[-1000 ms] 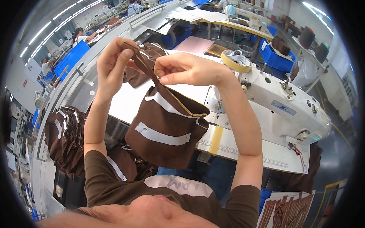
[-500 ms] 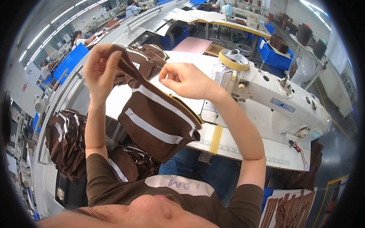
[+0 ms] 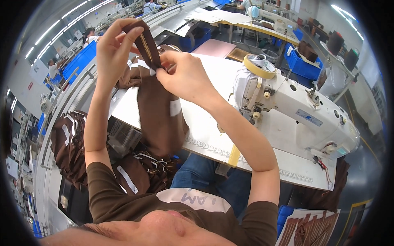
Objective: Sewing and assembling brown backpack components with reflective strips using an industrial sewing machine.
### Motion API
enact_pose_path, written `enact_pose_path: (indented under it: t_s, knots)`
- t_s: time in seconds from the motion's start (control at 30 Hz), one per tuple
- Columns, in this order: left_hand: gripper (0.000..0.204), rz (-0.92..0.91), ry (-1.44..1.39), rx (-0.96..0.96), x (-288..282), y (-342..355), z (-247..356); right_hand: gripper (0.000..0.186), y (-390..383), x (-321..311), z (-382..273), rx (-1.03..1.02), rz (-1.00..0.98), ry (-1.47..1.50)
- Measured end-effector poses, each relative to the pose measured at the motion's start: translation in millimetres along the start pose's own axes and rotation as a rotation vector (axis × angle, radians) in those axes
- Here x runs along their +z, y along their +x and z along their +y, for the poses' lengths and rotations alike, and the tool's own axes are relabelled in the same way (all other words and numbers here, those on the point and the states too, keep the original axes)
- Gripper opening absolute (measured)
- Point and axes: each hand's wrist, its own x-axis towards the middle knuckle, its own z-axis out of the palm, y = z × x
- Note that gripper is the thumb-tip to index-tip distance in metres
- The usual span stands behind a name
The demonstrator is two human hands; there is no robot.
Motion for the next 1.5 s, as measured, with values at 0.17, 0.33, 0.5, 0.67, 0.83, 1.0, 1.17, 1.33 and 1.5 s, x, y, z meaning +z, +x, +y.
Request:
enact_pose_path:
  t_s: [0.17,0.33,0.5,0.67,0.83,1.0,1.17,1.33,1.5]
  knots:
    - [0.018,-0.024,-0.322,-0.333,7.6,-26.4,-33.2,0.015,-14.4,2.5,16.1,0.073,-0.097,0.033]
    - [0.024,0.001,-0.467,-0.496,20.4,-44.3,-35.2,0.012,-22.8,4.4,26.6,0.14,-0.013,0.089]
    - [0.072,-0.072,-0.45,-0.541,24.0,-73.7,-5.7,0.015,-23.4,5.7,22.4,0.182,0.097,0.03]
    - [0.091,-0.075,-0.487,-0.567,26.3,-85.5,-1.3,0.014,-28.7,2.9,18.9,0.198,0.073,0.041]
    - [0.053,-0.067,-0.321,-0.35,33.0,-93.9,-10.0,0.013,-31.7,1.5,20.5,0.202,0.069,0.097]
    - [0.009,-0.259,0.064,-0.151,35.1,-88.5,8.6,0.012,-35.2,-0.4,36.6,0.242,0.089,0.12]
    - [0.021,-0.603,0.205,-0.178,29.9,-85.5,10.6,0.011,-39.1,-5.2,41.7,0.261,0.015,0.132]
    - [0.023,-0.299,-0.236,-0.513,32.8,-112.5,-4.1,0.012,-51.9,-8.6,41.7,0.336,-0.08,0.107]
    - [0.033,-0.203,-0.603,-0.832,41.8,-138.1,-5.7,0.014,-67.6,-14.1,51.4,0.443,-0.176,0.235]
